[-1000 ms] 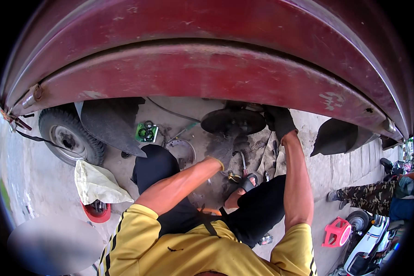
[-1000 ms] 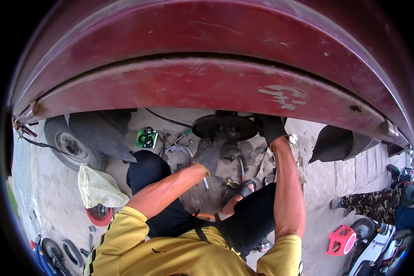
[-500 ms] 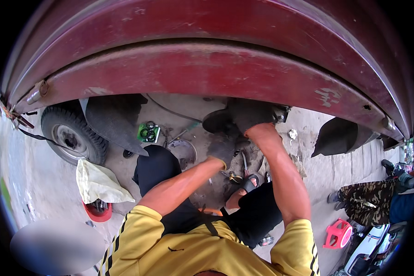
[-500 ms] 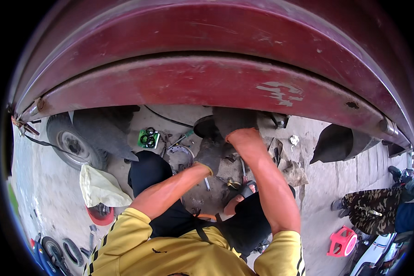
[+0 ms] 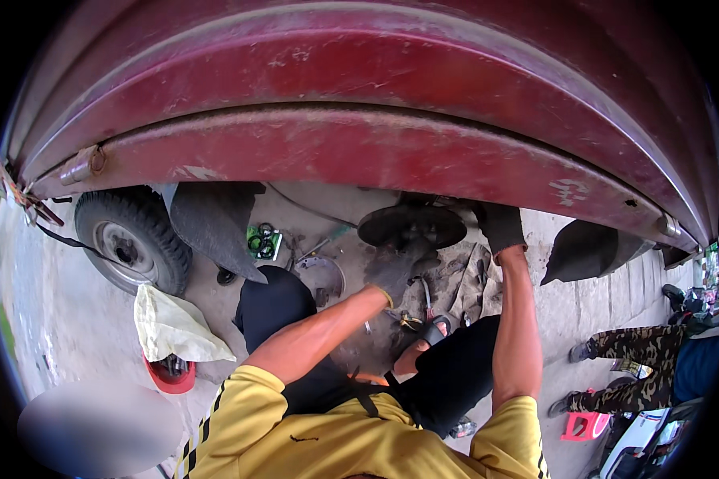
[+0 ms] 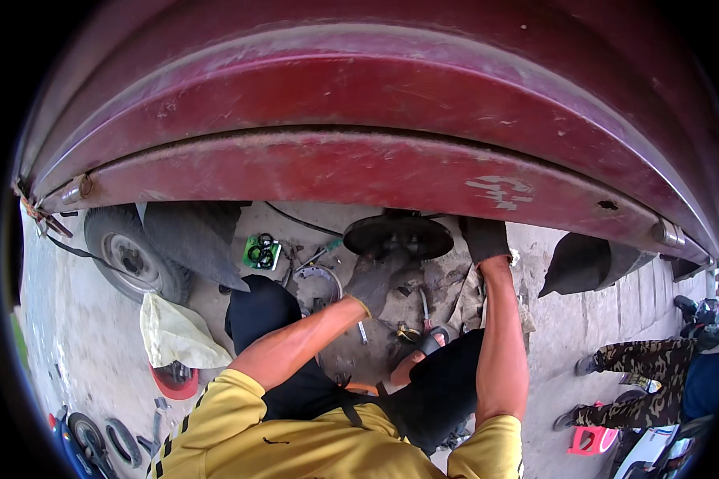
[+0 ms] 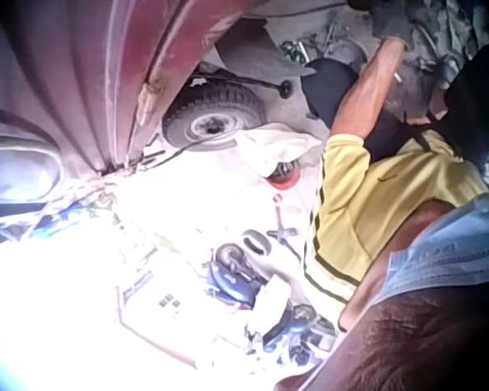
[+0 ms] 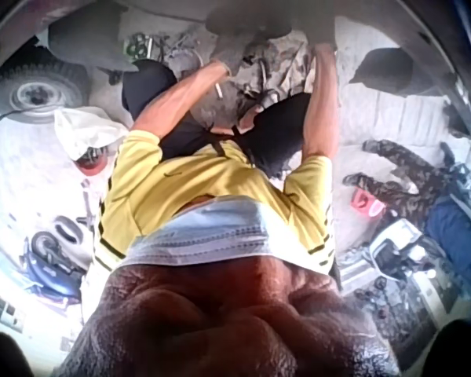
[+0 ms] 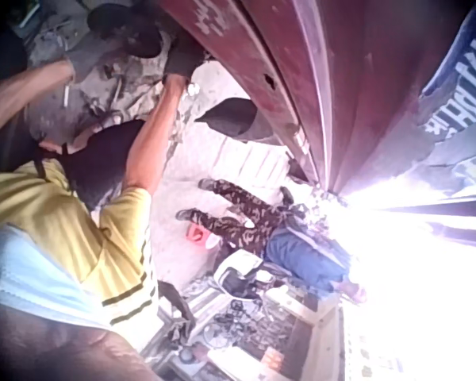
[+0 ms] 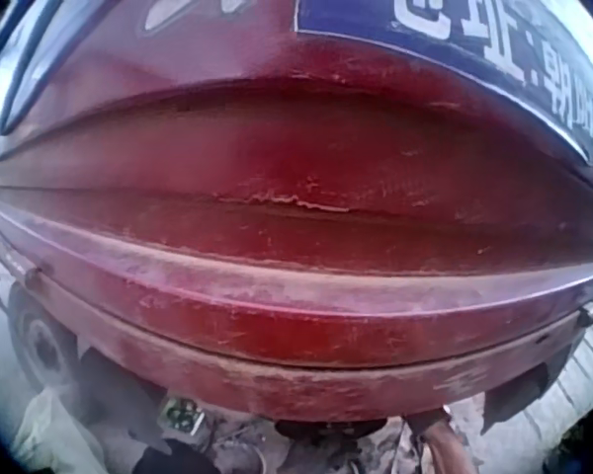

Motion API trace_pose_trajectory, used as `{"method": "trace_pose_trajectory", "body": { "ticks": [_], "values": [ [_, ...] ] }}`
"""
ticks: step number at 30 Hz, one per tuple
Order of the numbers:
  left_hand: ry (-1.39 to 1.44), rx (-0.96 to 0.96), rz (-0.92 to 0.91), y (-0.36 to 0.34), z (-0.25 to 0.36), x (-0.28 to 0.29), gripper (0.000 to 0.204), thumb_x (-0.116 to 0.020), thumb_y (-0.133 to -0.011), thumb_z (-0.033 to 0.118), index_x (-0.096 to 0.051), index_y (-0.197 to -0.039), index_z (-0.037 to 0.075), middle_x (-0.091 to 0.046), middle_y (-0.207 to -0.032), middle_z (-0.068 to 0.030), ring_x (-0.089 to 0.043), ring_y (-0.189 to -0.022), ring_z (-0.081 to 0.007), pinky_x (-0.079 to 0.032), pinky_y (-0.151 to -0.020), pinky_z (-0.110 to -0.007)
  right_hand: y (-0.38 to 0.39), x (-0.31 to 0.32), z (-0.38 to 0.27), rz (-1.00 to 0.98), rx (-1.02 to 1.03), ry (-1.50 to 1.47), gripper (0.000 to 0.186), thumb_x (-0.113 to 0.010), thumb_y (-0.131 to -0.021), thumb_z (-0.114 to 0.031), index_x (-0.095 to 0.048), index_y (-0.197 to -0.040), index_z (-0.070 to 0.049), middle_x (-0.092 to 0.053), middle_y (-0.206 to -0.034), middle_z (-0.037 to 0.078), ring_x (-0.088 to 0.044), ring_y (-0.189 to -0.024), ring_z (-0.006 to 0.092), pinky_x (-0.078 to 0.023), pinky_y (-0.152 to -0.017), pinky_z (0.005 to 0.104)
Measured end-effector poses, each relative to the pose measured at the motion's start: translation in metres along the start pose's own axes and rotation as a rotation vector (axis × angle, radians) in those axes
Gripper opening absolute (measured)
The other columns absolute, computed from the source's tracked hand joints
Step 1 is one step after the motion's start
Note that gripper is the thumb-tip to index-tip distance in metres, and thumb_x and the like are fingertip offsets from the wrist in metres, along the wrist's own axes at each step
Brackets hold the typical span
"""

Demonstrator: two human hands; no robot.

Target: The person works on the wheel hub assembly and axle area of a vehicle, manipulating parts by hand and checking components while sitting on the ground.

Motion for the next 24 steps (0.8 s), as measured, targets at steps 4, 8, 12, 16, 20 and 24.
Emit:
{"method": "trace_pose_trajectory", "body": {
  "ticks": [4,8,12,16,20,24],
  "values": [
    [0.047,0.113,0.003,-0.001,-0.001,0.004,0.038,-0.036,-0.101,0.025,-0.044,-0.129,0.001,-0.058,-0.121,-0.0203,-0.063,-0.105,-0.0331,-0.054,-0.075,-0.041,0.002,0.001,-0.001,0.064,-0.085,-0.224,0.024,-0.064,-0.078,-0.007,-0.067,-0.101,-0.006,-0.065,-0.094,0.022,-0.061,-0.09,0.0405,-0.048,-0.078,0.0451],
    [0.167,0.023,0.082,-0.001,0.0,0.008,0.033,-0.048,-0.097,0.021,-0.048,-0.123,0.002,-0.062,-0.113,-0.0203,-0.068,-0.091,-0.0326,-0.052,-0.061,-0.038,0.014,-0.036,0.029,-0.163,-0.684,-0.63,0.021,-0.062,-0.077,-0.003,-0.068,-0.097,-0.007,-0.065,-0.089,0.022,-0.062,-0.084,0.0403,-0.049,-0.071,0.0444],
    [0.061,0.015,0.108,0.002,0.005,0.001,0.032,-0.058,-0.093,0.021,-0.052,-0.119,0.002,-0.065,-0.105,-0.0179,-0.069,-0.085,-0.0282,-0.05,-0.056,-0.035,0.03,-0.057,0.043,-0.115,-0.767,-0.86,0.021,-0.06,-0.079,-0.004,-0.067,-0.098,-0.006,-0.065,-0.082,0.02,-0.063,-0.072,0.035,-0.049,-0.064,0.0424],
    [0.037,0.019,0.179,0.01,0.012,-0.002,0.035,-0.065,-0.09,0.022,-0.054,-0.115,0.001,-0.067,-0.096,-0.0153,-0.07,-0.079,-0.0246,-0.051,-0.054,-0.032,0.036,-0.061,0.043,-0.098,-0.782,-1.008,0.02,-0.058,-0.082,-0.007,-0.066,-0.1,-0.005,-0.064,-0.078,0.018,-0.062,-0.069,0.0323,-0.049,-0.063,0.0406],
    [0.02,-0.023,0.207,0.01,0.016,-0.001,0.035,-0.065,-0.089,0.02,-0.054,-0.114,-0.002,-0.067,-0.097,-0.0163,-0.07,-0.078,-0.025,-0.053,-0.056,-0.03,0.044,-0.072,0.042,-0.293,-0.959,-1.182,0.02,-0.057,-0.083,-0.009,-0.065,-0.101,-0.004,-0.066,-0.086,0.019,-0.063,-0.081,0.0373,-0.05,-0.071,0.0417],
    [0.009,-0.08,0.19,0.004,0.013,-0.001,0.036,-0.066,-0.088,0.018,-0.053,-0.115,-0.003,-0.068,-0.097,-0.0171,-0.07,-0.076,-0.0251,-0.055,-0.058,-0.032,0.037,-0.06,0.036,-0.286,-0.709,-0.82,0.02,-0.058,-0.084,-0.008,-0.065,-0.102,-0.003,-0.066,-0.092,0.02,-0.063,-0.088,0.0391,-0.05,-0.076,0.042]
  ]
}}
Point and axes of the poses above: each hand's wrist, its own y-axis away from the middle knuckle, its own x-axis out of the back of the hand, z = x × y, the point moved 8 cm from there along -y, towards the middle knuckle
